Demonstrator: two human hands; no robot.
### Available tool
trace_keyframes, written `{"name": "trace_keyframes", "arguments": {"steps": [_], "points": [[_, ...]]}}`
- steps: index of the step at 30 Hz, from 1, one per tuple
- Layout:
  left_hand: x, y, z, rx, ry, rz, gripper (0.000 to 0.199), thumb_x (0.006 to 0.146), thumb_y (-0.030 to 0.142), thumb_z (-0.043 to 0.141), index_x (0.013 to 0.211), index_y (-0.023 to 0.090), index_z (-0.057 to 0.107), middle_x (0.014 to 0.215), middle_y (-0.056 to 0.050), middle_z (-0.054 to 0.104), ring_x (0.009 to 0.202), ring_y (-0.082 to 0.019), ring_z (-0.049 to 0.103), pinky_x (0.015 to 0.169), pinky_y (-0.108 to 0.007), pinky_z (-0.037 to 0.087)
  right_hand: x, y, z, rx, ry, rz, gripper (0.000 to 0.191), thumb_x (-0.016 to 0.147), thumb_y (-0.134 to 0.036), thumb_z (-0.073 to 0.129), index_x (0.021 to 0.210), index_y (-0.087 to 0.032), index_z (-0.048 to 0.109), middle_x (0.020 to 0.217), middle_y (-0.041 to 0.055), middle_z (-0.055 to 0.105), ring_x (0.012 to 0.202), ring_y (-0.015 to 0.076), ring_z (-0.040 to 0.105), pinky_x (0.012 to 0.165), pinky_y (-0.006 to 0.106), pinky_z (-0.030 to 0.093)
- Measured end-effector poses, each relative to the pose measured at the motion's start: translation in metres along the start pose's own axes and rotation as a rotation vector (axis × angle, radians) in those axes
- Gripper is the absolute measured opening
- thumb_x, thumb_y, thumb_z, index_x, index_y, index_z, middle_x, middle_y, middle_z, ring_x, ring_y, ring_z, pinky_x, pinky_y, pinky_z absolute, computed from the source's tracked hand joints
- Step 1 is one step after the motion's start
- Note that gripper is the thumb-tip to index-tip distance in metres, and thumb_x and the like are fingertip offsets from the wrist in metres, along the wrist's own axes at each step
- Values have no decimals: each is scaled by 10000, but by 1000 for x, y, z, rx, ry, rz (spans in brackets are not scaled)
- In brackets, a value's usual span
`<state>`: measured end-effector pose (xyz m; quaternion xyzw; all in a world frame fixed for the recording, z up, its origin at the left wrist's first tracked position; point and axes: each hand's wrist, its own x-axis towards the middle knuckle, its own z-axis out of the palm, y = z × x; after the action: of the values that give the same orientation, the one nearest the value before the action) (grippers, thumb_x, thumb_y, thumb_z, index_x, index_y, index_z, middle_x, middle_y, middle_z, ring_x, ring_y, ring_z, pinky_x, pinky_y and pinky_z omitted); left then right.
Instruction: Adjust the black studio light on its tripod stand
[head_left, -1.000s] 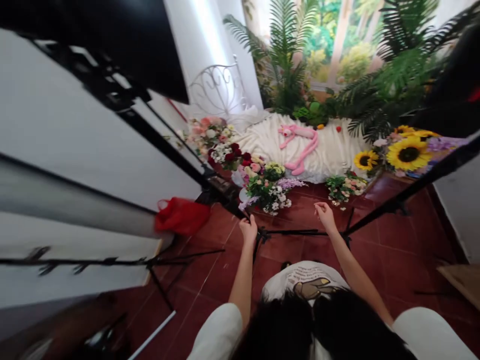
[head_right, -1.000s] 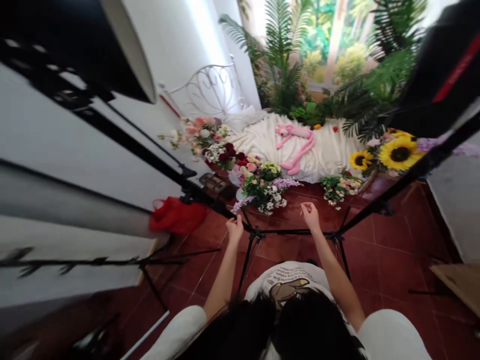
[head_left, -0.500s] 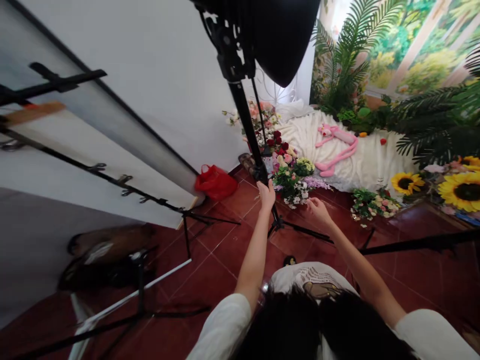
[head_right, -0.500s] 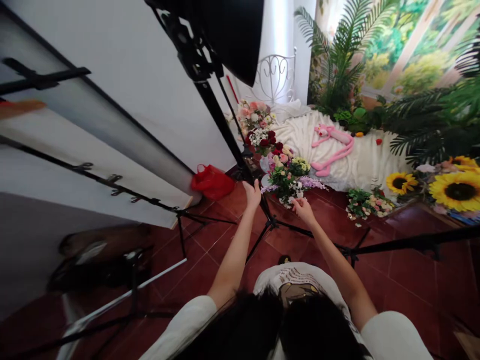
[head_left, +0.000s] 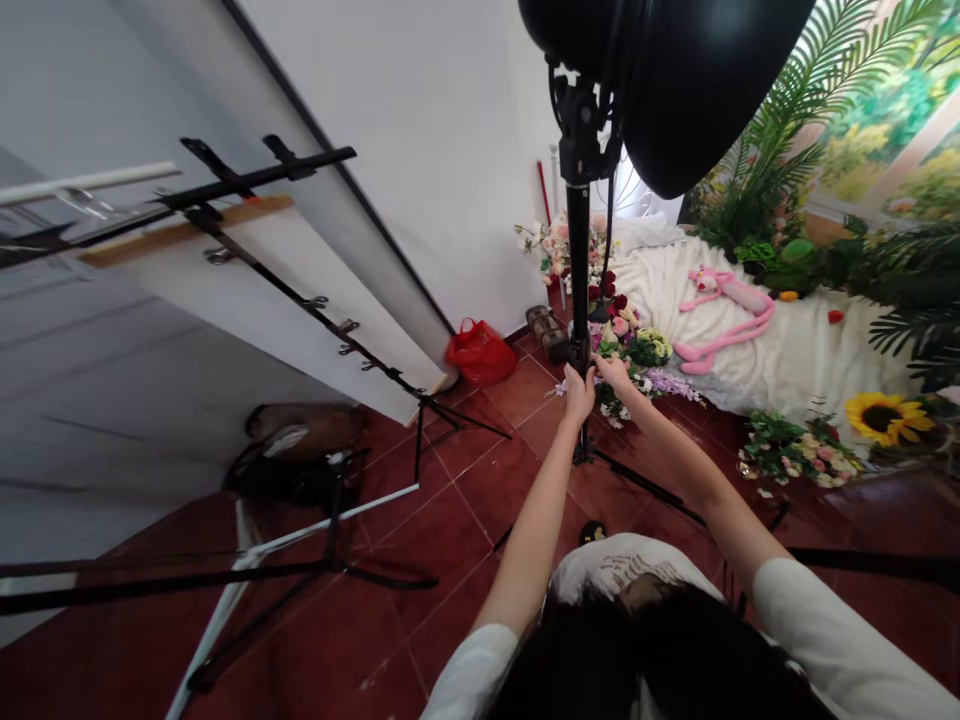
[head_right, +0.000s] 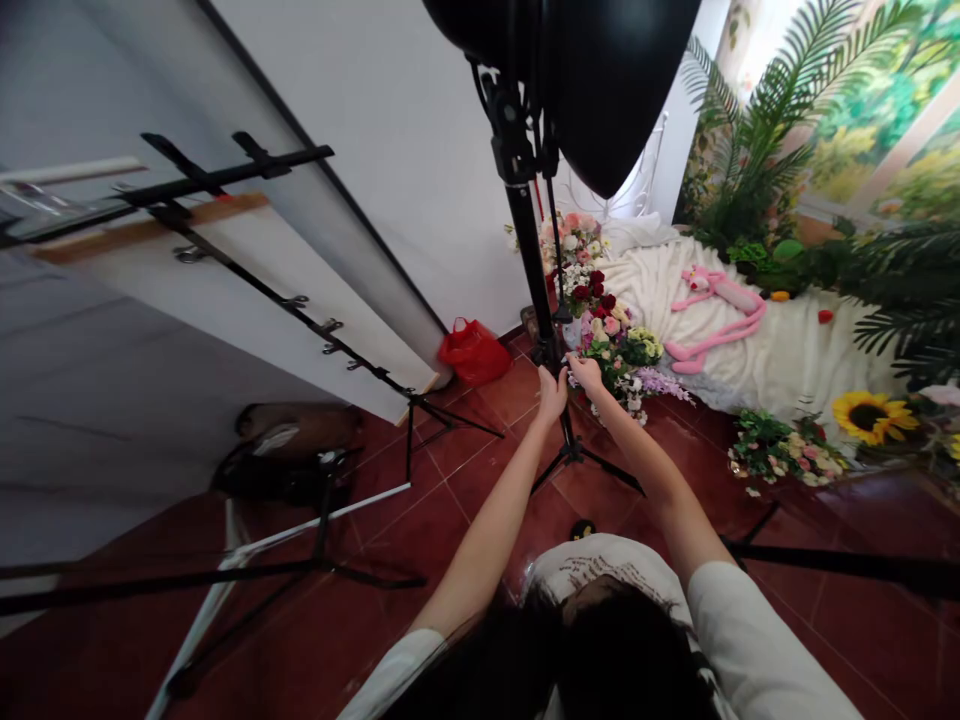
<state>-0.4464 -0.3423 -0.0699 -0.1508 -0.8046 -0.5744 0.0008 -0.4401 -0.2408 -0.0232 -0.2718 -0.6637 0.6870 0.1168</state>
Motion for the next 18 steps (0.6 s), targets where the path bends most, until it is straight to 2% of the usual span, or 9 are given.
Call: {"name": "trace_keyframes", "arguments": {"steps": [4, 9, 13, 16, 18], "points": [[-2, 3, -1, -9, 9, 5, 738, 934, 625, 369, 1405, 57, 369, 1481, -292, 417, 1500, -287, 299, 1230, -481, 228, -1, 2, -1, 121, -41, 60, 333, 696, -466, 762, 688, -177, 597, 569, -21, 596, 556, 105, 565, 543, 204, 429], [-4, 5, -2, -7, 4, 21, 755, 927, 644, 359, 1429, 80, 359, 1511, -270, 397, 1515, -278, 269, 1238, -461, 220, -6, 14, -5, 298, -196, 87, 322, 696, -484, 748, 790, -217, 593, 722, -43, 644, 661, 92, 590, 664, 198, 472], [-4, 3, 0, -10, 1, -21, 783, 924, 640, 372, 1443, 54, 337, 1538, -287, 350, 1532, -292, 213, 1248, -472, 192, -5, 19, -13, 361, -320, 79, 253, 722, -412, 738, 838, -242, 591, 763, -62, 638, 665, 84, 578, 676, 195, 472], [-3, -1, 3, -9, -1, -70, 812, 927, 626, 381, 1456, 16, 295, 1569, -313, 273, 1540, -312, 169, 1257, -487, 154, 0, 17, -22, 344, -383, 38, 166, 725, -301, 703, 842, -238, 605, 777, -63, 633, 634, 83, 561, 630, 197, 465], [-2, -4, 4, -18, -4, -83, 817, 926, 623, 391, 1469, 26, 269, 1586, -306, 239, 1545, -317, 138, 1258, -505, 135, 6, 13, -28, 225, -322, -20, 103, 720, -226, 661, 811, -223, 612, 781, -52, 642, 636, 93, 562, 618, 208, 467]]}}
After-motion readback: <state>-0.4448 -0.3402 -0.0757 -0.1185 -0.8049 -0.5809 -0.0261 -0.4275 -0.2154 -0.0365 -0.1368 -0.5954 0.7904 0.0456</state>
